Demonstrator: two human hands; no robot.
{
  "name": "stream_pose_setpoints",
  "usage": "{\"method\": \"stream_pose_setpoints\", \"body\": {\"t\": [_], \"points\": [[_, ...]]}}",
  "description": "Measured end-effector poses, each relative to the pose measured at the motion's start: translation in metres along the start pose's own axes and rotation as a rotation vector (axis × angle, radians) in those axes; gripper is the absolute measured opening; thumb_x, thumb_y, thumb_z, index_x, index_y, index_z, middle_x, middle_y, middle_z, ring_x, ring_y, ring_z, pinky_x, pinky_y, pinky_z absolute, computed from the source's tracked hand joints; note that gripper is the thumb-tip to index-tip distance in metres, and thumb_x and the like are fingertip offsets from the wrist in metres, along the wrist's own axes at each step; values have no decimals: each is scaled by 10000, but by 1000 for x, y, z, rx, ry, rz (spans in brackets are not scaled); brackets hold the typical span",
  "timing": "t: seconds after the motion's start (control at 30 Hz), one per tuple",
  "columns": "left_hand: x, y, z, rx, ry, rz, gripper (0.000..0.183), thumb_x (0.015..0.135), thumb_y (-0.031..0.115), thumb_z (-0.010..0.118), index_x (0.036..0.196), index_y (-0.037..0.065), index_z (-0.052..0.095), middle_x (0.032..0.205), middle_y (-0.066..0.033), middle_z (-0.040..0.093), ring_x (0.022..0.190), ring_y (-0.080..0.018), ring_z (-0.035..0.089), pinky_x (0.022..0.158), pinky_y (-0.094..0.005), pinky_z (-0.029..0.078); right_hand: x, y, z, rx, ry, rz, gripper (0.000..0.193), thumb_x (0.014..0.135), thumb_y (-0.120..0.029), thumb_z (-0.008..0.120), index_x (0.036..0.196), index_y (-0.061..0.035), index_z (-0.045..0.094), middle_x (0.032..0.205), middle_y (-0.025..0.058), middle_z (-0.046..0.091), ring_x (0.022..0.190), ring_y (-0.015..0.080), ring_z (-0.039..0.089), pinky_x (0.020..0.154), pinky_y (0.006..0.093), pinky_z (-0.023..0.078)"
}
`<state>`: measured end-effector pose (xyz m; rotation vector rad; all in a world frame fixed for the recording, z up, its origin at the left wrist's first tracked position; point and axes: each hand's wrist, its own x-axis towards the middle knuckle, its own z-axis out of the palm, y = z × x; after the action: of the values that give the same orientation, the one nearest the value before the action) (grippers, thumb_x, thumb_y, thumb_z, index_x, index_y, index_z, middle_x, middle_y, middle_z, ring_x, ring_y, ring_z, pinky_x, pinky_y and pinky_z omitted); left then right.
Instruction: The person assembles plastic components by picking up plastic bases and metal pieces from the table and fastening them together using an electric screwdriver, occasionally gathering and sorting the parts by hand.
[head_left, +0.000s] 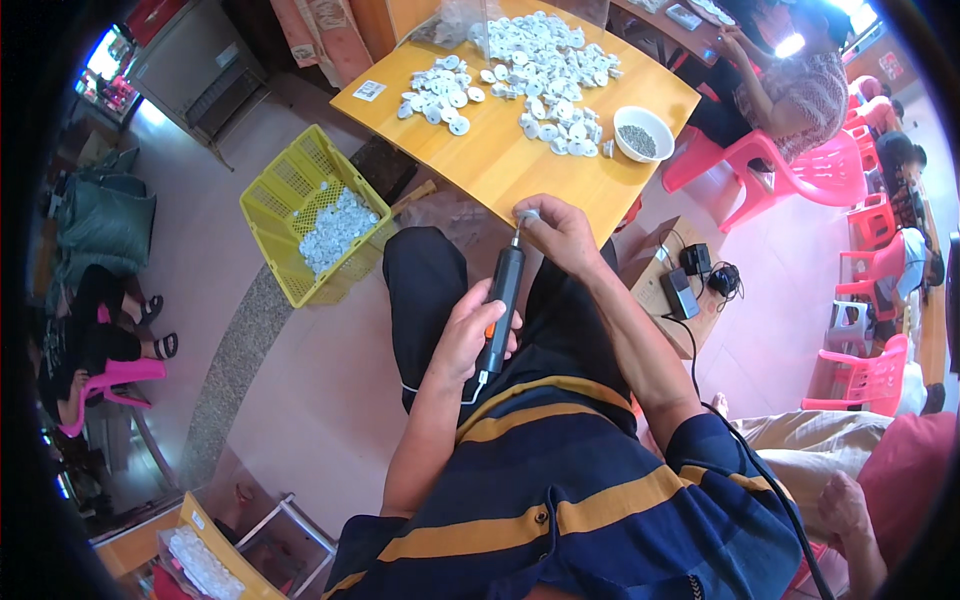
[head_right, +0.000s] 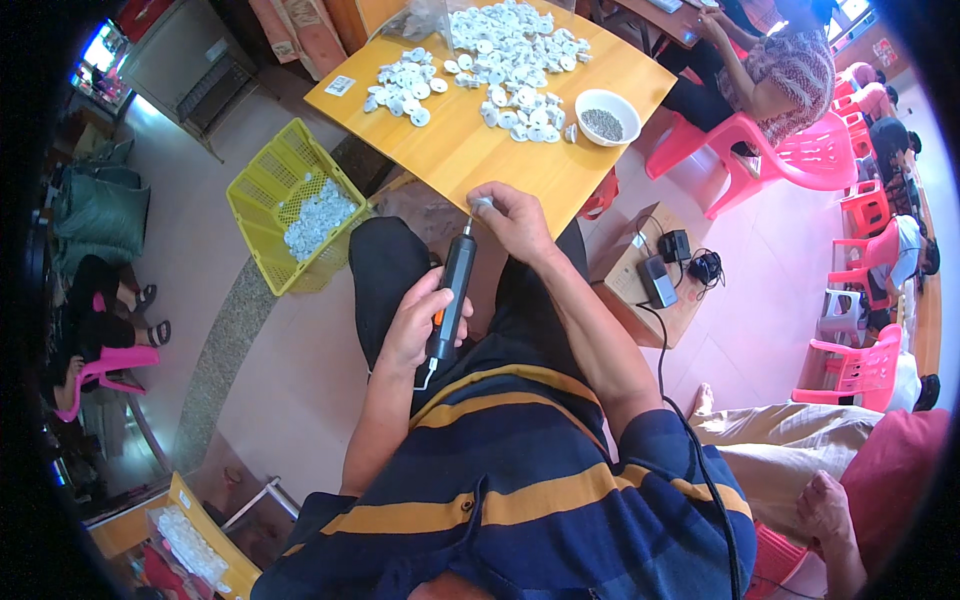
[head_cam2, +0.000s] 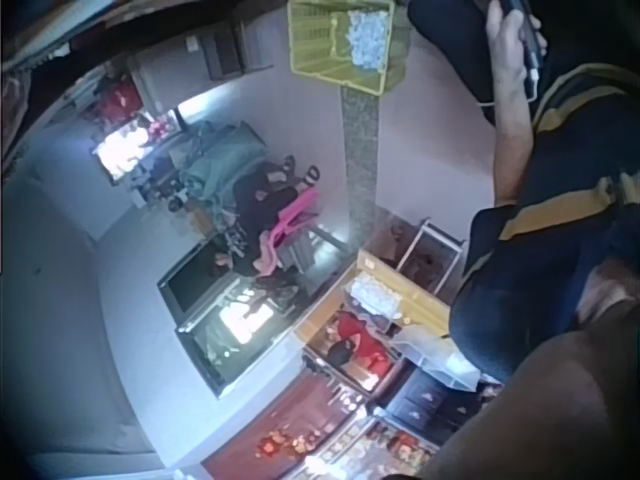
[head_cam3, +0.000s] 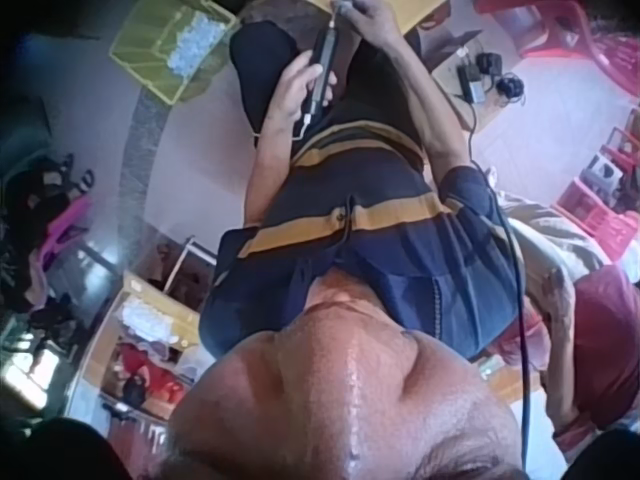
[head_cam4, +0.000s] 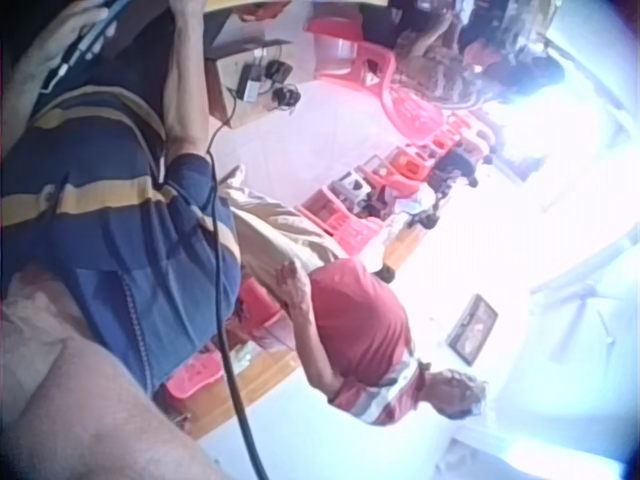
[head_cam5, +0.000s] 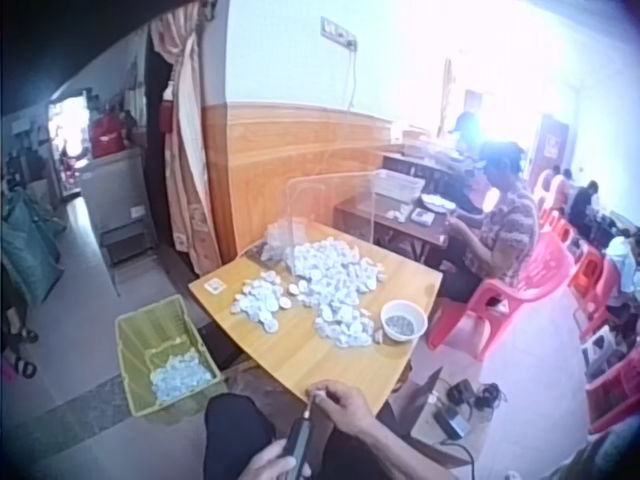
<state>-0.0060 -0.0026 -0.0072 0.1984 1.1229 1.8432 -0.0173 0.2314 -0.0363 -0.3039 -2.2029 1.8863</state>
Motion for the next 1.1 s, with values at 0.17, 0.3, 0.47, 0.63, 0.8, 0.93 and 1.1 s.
{"method": "stream_pose_setpoints", "body": {"t": [0.17,0.3,0.47,0.63,0.8,0.93,1.1], "points": [[2,0,0,0,-3,-5,309,992,190,507,1262,43,475,861,-96,669,608,-145,648,529,-264,542,1,0,-1,24,0,4,136,954,-68,636,1069,-20,688,905,2,691,841,74,625,775,246,517],[2,-1,-1,-21,-5,-7,319,991,199,517,1267,45,475,868,-100,672,613,-149,656,530,-266,547,1,-1,2,82,12,40,143,962,-60,626,1081,-5,682,923,13,698,855,77,634,784,244,523],[3,-3,-2,-49,-9,-6,333,992,207,521,1278,42,473,877,-107,675,614,-157,664,528,-269,552,1,0,3,104,23,52,144,966,-48,621,1086,8,676,936,19,698,856,77,635,785,239,526],[3,-3,-3,-32,-14,-5,347,994,197,512,1299,38,469,879,-112,676,616,-164,665,530,-272,551,0,-1,4,118,26,64,140,969,-44,616,1086,4,677,940,16,697,858,76,634,786,237,525],[2,-2,-3,-67,-28,-8,364,994,194,513,1317,35,465,884,-119,677,622,-169,668,534,-274,553,0,-1,3,129,17,72,144,971,-33,609,1092,3,677,946,16,698,865,77,636,789,234,524],[3,0,-1,-86,-33,-24,368,997,194,499,1327,35,460,896,-127,675,634,-174,672,543,-284,565,1,2,2,169,19,72,146,972,-26,606,1095,6,676,953,18,699,872,73,637,792,229,524],[3,4,-5,-178,-65,-62,352,1003,203,477,1315,42,458,920,-134,670,653,-181,677,550,-299,577,4,5,4,249,24,92,154,969,-24,608,1104,3,676,965,21,700,877,73,639,788,228,527]]}}
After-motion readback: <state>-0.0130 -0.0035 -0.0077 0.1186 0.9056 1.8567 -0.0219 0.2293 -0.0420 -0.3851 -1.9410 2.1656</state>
